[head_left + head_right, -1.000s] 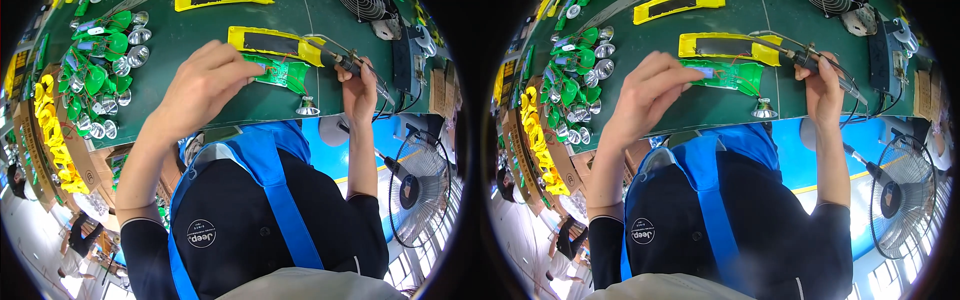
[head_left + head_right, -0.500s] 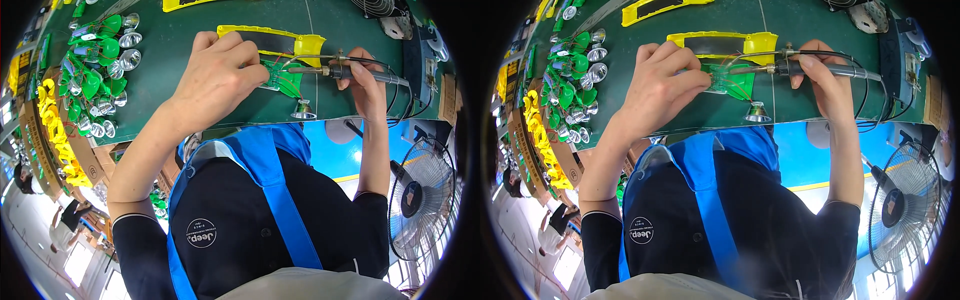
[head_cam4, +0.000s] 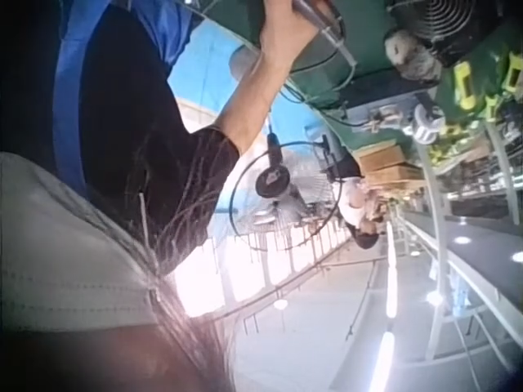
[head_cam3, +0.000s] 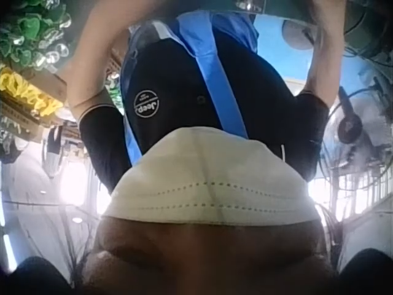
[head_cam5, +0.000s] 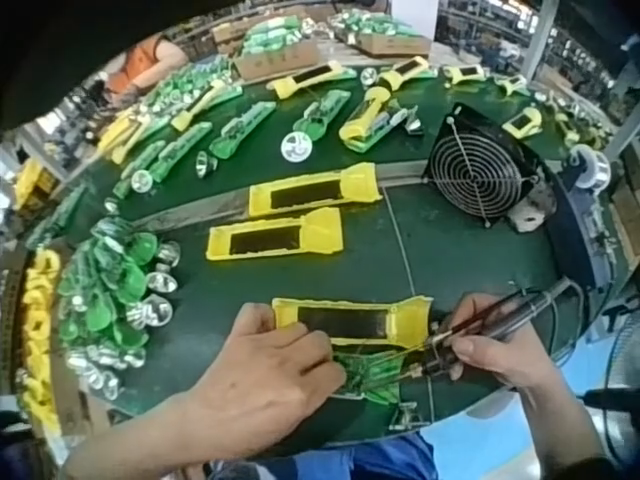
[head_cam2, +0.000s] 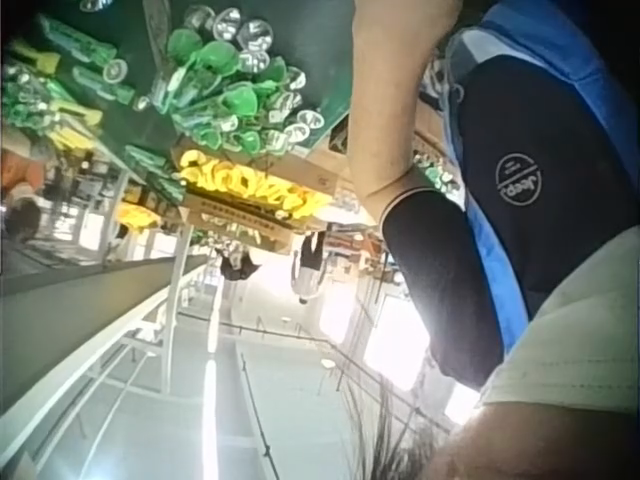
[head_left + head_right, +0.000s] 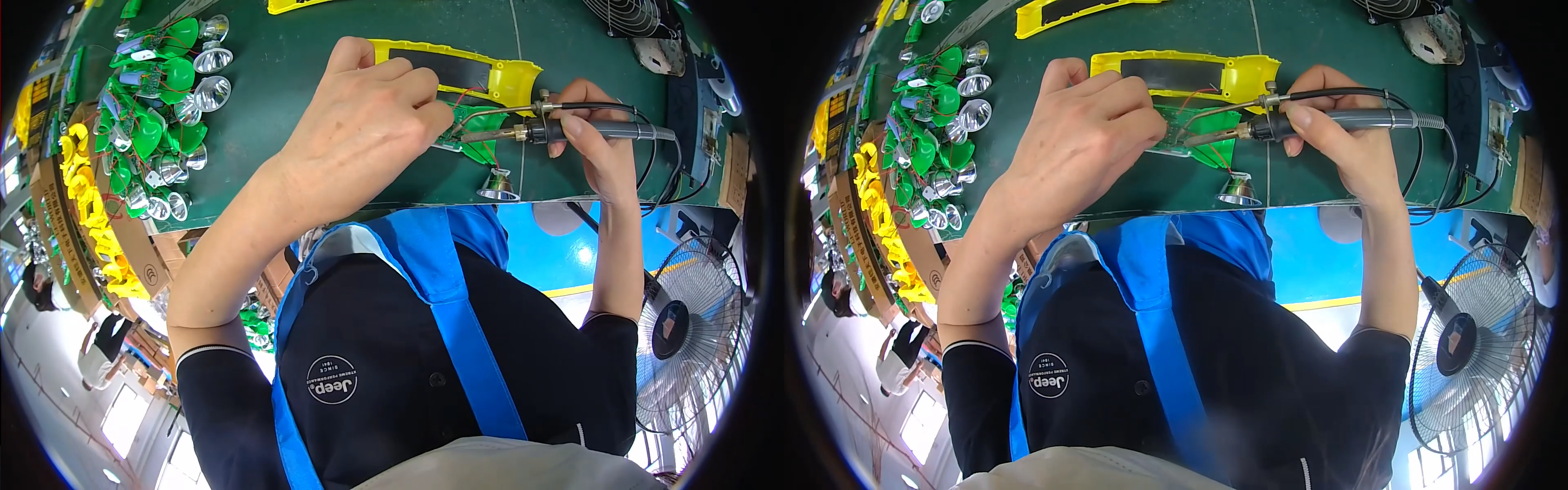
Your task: Soldering circuit boards and assembling internal components into flashlight shells on an assembly line.
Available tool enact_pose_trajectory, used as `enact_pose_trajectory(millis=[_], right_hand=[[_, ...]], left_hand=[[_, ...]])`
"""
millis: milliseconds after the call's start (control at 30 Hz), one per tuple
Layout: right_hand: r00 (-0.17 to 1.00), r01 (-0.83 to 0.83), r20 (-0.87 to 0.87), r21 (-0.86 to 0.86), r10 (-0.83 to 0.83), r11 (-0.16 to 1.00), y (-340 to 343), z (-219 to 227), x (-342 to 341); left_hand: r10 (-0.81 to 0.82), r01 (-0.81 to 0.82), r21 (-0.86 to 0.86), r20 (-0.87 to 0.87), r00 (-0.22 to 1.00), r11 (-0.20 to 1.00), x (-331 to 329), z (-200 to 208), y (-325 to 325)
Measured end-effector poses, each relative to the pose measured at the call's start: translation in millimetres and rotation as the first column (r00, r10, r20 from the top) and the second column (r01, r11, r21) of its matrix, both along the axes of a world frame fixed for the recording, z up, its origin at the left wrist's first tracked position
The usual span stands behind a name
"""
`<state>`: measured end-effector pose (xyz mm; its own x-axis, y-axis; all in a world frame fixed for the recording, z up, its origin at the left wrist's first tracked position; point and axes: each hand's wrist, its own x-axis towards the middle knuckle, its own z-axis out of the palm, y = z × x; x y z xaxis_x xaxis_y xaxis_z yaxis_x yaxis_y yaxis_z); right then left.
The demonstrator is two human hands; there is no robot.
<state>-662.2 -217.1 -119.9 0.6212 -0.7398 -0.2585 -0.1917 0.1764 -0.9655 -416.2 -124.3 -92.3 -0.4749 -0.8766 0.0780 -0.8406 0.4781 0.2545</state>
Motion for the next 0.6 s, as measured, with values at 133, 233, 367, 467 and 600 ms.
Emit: enact_pose_trajectory(millis=[133,233,367,467,600], right_hand=[[1.0,-0.003,-0.013,-0.015,0.003,1.0,0.2,0.3,-0.9],[1.0,-0.018,-0.002,-0.01,0.018,1.0,-2.8,-1.7,-2.5],[1.0,-0.019,-0.004,-0.009,0.019,1.0,-3.0,-3.7,-2.6],[1.0,-0.018,-0.005,-0.014,0.018,1.0,-0.6,-4.1,-2.8],[1.0,0.001,0.012,-0.005,-0.001,1.0,2.4,-4.0,-5.2]], left_hand=[[0.003,-0.003,-0.009,-0.016,1.0,1.0,-0.5,1.2,-1.2],[0.005,-0.005,-0.01,-0.019,1.0,1.0,1.1,0.4,-2.8],[-0.001,0.001,-0.009,-0.026,1.0,1.0,3.1,-1.1,-5.3],[0.0,0.0,-0.004,-0.023,1.0,1.0,2.3,0.2,-4.5],[0.009,-0.009,-0.017,-0.016,1.0,1.0,0.2,-1.5,-3.1]])
